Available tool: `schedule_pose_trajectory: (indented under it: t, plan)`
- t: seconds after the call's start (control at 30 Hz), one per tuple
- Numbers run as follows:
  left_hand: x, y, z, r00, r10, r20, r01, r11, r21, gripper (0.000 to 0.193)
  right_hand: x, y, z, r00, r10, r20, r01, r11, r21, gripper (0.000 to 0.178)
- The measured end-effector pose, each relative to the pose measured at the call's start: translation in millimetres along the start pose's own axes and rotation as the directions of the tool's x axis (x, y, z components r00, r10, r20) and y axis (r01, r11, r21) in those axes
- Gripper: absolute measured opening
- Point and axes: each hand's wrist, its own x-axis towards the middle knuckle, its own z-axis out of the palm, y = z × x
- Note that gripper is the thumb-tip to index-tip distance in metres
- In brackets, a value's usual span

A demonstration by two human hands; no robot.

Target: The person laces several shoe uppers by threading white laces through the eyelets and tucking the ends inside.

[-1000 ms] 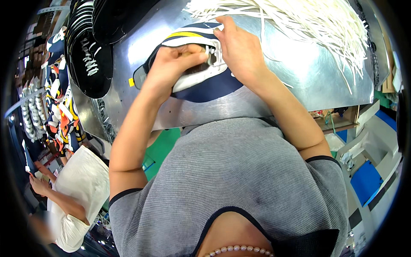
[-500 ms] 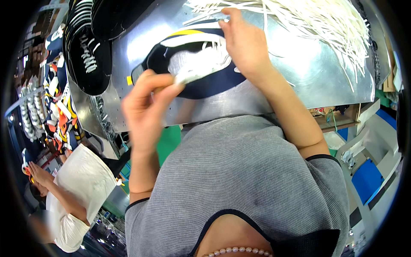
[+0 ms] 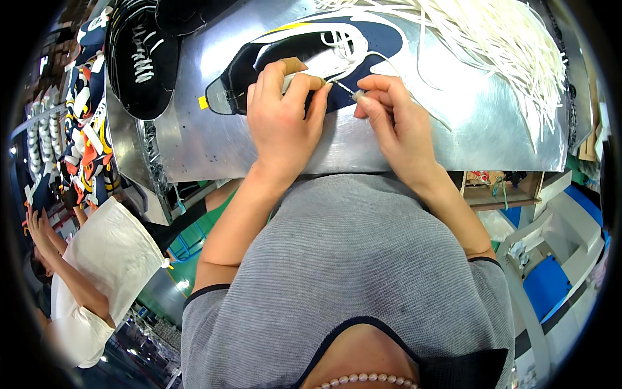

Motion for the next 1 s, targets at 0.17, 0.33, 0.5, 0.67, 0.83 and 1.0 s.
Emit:
schedule_pose_trajectory:
  t: [0.17, 0.33, 0.5, 0.67, 0.83, 1.0]
  plan:
    - [1.9, -6.9, 4.8, 0.999, -0.012, -0.050, 0.012, 1.000, -0.001, 0.024, 10.3, 4.0, 4.1, 1.000, 0.006, -0.004, -0.006, 1.000, 0.002, 0.019]
    - [8.3, -3.1, -2.3, 0.982, -0.186, 0.006, 0.185, 0.971, -0.154, 0.027, 13.7, 2.4, 1.2, 0.999, 0.032, 0.024, -0.032, 0.999, -0.025, 0.018]
    - [11.3, -0.6, -10.0, 0.967, -0.210, 0.144, 0.210, 0.978, 0.014, 0.025, 14.7, 3.8, 3.7, 0.999, 0.021, 0.046, -0.019, 0.999, -0.043, 0.019]
    - [10.0, -6.3, -7.0, 0.970, -0.180, 0.163, 0.181, 0.984, 0.009, 0.024, 19.9, 5.7, 3.4, 0.996, 0.043, 0.076, -0.040, 0.999, -0.036, 0.020]
    - [5.0, -15.6, -2.4, 0.985, 0.161, 0.068, -0.154, 0.983, -0.099, 0.018, 27.4, -3.6, 5.5, 0.972, 0.212, 0.099, -0.215, 0.976, 0.020, 0.020]
    - [2.6, -19.8, -4.8, 0.961, 0.246, 0.127, -0.221, 0.958, -0.182, 0.024, 39.5, -2.2, 21.8, 0.983, 0.130, 0.132, -0.100, 0.972, -0.213, 0.022]
